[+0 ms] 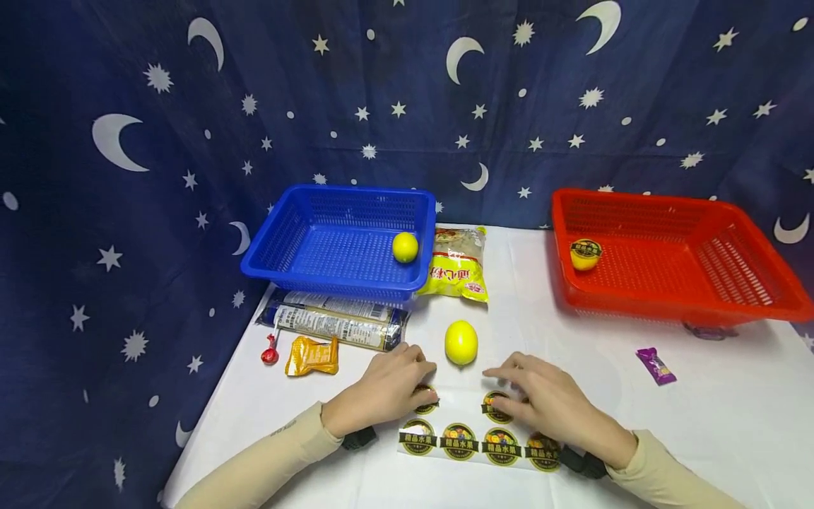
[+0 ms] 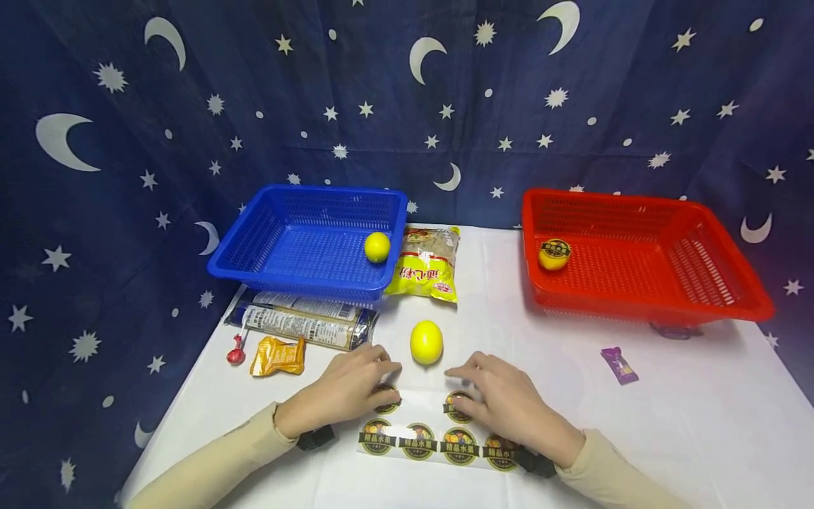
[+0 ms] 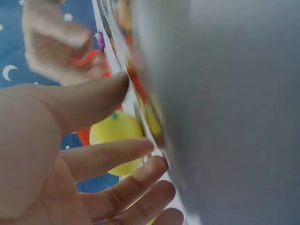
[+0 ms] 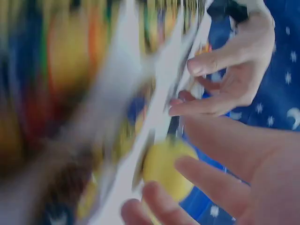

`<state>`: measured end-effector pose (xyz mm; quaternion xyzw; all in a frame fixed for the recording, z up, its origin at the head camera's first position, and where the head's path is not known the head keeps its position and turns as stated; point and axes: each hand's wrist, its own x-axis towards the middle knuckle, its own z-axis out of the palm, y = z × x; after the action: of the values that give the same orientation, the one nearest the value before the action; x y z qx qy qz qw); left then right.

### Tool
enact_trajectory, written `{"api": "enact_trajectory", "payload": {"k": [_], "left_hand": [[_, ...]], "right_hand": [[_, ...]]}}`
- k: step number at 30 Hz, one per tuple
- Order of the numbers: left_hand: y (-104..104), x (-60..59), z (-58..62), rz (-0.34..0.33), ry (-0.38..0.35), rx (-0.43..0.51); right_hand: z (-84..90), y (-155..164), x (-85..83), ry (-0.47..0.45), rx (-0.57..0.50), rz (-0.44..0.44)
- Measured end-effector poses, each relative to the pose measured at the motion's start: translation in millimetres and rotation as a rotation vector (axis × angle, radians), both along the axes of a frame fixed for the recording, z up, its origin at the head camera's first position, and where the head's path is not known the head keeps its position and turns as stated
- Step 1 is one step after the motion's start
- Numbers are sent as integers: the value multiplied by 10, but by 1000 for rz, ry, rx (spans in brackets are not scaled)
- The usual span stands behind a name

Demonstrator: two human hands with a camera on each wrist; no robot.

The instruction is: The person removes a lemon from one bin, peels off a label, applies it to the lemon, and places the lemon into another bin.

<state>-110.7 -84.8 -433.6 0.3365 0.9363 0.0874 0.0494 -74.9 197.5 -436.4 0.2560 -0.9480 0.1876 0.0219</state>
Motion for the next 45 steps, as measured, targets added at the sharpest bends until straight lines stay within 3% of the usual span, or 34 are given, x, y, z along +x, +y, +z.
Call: {"api": "enact_trajectory", "payload": {"k": [4,10,13,15,20,24,28,31,35,40,45], "left_hand": [[-88,122,-63,-31,30,31],[-115,147,-82,-75,109,74],[-109,137,-59,-102,102,97],[-112,120,-19,-115,54,141],[-121,11,152,-119,-148,342],[-22,-131,294,-91,-221,458],[162,-301,313,-9,-277,597],[305,-422,247,49,-274,686],[440,-537,143,105,-267,721],[515,-585,69,127,-250,694],[524,-606,60,111,-165,635]], "right_hand": [[-85,-62,160,-5,67,103],[-129,-90,174,30,89,94],[-124,-81,179,16,96,102],[-123,-78,181,20,97,110],[-125,-88,144,21,87,114],[-99,-95,83,-19,61,93],[-60,-140,-4,-13,3,40],[-31,-175,-102,24,-47,-34],[-46,-222,-271,47,-118,-113],[-98,-262,-406,38,-172,-163],[-102,-260,-469,23,-195,-164]]}}
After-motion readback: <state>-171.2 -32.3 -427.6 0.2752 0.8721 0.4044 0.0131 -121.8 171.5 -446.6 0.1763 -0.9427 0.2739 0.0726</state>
